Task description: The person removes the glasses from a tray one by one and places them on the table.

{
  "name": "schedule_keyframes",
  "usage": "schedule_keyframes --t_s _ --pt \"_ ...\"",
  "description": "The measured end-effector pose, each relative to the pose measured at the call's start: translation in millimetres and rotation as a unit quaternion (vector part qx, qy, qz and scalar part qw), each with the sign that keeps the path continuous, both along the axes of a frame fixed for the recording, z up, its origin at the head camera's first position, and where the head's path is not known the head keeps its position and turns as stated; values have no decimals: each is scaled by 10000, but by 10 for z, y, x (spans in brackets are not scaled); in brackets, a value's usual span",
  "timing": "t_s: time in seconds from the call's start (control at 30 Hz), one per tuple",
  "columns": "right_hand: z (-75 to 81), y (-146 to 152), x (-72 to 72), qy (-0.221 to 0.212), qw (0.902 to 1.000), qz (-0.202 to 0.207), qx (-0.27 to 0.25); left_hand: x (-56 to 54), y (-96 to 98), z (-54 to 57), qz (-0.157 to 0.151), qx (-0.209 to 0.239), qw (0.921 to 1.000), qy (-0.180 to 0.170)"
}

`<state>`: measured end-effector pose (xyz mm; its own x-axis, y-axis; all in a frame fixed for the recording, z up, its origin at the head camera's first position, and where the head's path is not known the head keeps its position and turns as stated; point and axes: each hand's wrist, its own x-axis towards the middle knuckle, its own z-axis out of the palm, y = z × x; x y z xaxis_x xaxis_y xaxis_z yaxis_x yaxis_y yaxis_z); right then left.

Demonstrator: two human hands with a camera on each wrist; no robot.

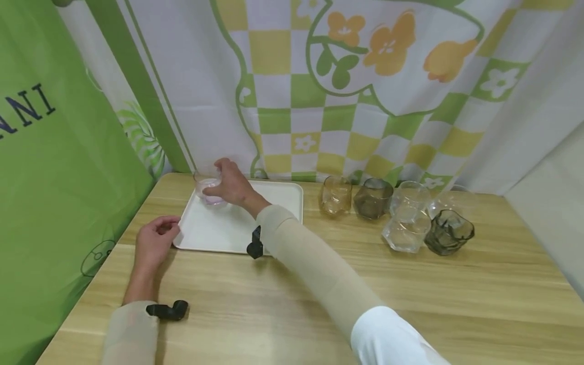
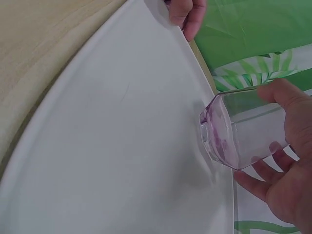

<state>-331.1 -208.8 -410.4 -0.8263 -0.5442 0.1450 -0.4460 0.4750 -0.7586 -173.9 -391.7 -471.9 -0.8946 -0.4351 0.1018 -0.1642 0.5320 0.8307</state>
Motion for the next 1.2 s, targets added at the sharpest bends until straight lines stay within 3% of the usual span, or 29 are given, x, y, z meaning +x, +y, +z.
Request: schedule_keyframes --t_s 0.3,0.8,1.2 --pt "-33 15 47 -59 9998 95 -166 11 0 0 45 -32 10000 37" --pt "33 171 133 118 9997 206 1 2 -30 -11 -33 -66 9999 81" --pt "156 484 357 391 9989 242 52 4 -19 -22 -45 -116 9999 82"
